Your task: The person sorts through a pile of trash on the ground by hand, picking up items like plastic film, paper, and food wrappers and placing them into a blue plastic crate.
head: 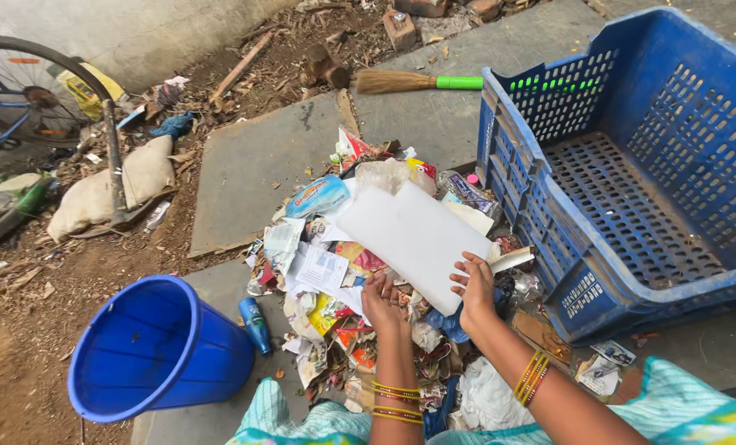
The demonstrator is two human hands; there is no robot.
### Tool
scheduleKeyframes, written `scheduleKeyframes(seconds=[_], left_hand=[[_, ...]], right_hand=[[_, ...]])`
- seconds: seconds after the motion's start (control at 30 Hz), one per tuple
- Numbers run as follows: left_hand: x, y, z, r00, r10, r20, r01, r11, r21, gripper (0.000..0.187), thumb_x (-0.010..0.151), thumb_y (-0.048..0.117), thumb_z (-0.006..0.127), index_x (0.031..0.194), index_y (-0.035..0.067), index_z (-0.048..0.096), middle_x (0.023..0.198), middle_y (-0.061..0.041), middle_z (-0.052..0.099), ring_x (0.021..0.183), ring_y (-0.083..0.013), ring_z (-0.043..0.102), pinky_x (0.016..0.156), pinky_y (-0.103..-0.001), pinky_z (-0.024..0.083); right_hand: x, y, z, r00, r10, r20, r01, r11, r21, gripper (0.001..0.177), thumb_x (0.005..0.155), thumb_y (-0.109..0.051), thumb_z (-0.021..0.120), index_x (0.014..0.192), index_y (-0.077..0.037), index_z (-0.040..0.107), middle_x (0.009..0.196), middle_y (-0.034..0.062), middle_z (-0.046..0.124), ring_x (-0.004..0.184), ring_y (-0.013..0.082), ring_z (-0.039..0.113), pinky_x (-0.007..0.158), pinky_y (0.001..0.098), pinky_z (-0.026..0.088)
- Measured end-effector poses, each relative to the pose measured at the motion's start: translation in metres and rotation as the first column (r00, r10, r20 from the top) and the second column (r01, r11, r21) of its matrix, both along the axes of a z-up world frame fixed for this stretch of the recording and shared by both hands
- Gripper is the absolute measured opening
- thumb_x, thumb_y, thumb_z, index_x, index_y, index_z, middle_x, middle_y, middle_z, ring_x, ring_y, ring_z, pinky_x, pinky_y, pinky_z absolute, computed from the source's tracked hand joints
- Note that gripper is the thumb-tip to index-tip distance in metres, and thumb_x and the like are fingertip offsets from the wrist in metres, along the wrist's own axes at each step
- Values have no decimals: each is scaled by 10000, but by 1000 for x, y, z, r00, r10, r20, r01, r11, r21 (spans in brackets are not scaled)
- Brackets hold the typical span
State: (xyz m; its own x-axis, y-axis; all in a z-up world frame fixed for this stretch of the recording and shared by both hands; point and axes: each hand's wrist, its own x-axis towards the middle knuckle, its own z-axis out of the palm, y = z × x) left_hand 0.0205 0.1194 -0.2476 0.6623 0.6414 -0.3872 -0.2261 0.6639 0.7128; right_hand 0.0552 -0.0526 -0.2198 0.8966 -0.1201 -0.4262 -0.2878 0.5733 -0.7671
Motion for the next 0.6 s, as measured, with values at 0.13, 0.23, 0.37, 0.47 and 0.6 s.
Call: scheduleKeyframes(seconds=[0.13,0.23,0.37,0.47,0.6], left_hand=[[11,-10,6,997,51,-51,-53,998,-23,328,983,312,529,1238,109,569,1198,-68,679,1025,-186,606,861,-328,484],[19,-27,-1,991,25,-130,-6,989,151,373,956,225,529,1288,60,568,1237,-81,654,1021,-174,564,785,-334,410],[21,-45,-10,997,54,-54,-36,959,280,491,885,89,617,1351,5,486,1309,-123,596,1109,-193,612,890,-314,500],[20,-52,-9,999,38,-28,-28,951,309,578,853,46,646,1398,0,457,1343,-131,567,1132,-192,617,909,-288,510],[13,-63,5,990,-41,-135,77,957,279,692,790,38,665,1435,60,415,1344,-89,540,1029,-191,636,694,-307,486]], right_hand=[[-8,-19,-20,999,31,-42,-34,997,-74,321,957,-201,530,1261,-154,624,1027,17,643,813,119,613,660,265,482],[-10,-22,-25,996,39,-85,-46,996,-75,320,948,-187,547,1257,-148,622,1029,25,644,812,123,614,661,277,477],[-11,-23,-39,993,48,-104,-56,996,-76,323,930,-180,566,1246,-154,628,1013,-9,631,805,92,587,670,265,468],[-8,-24,-63,995,32,-100,-55,971,-232,349,916,-164,600,1261,-134,633,978,-22,574,844,70,516,672,256,442],[-5,-29,-84,999,21,39,-16,992,-125,456,843,-124,681,1290,-118,591,999,0,570,891,130,495,730,273,394]])
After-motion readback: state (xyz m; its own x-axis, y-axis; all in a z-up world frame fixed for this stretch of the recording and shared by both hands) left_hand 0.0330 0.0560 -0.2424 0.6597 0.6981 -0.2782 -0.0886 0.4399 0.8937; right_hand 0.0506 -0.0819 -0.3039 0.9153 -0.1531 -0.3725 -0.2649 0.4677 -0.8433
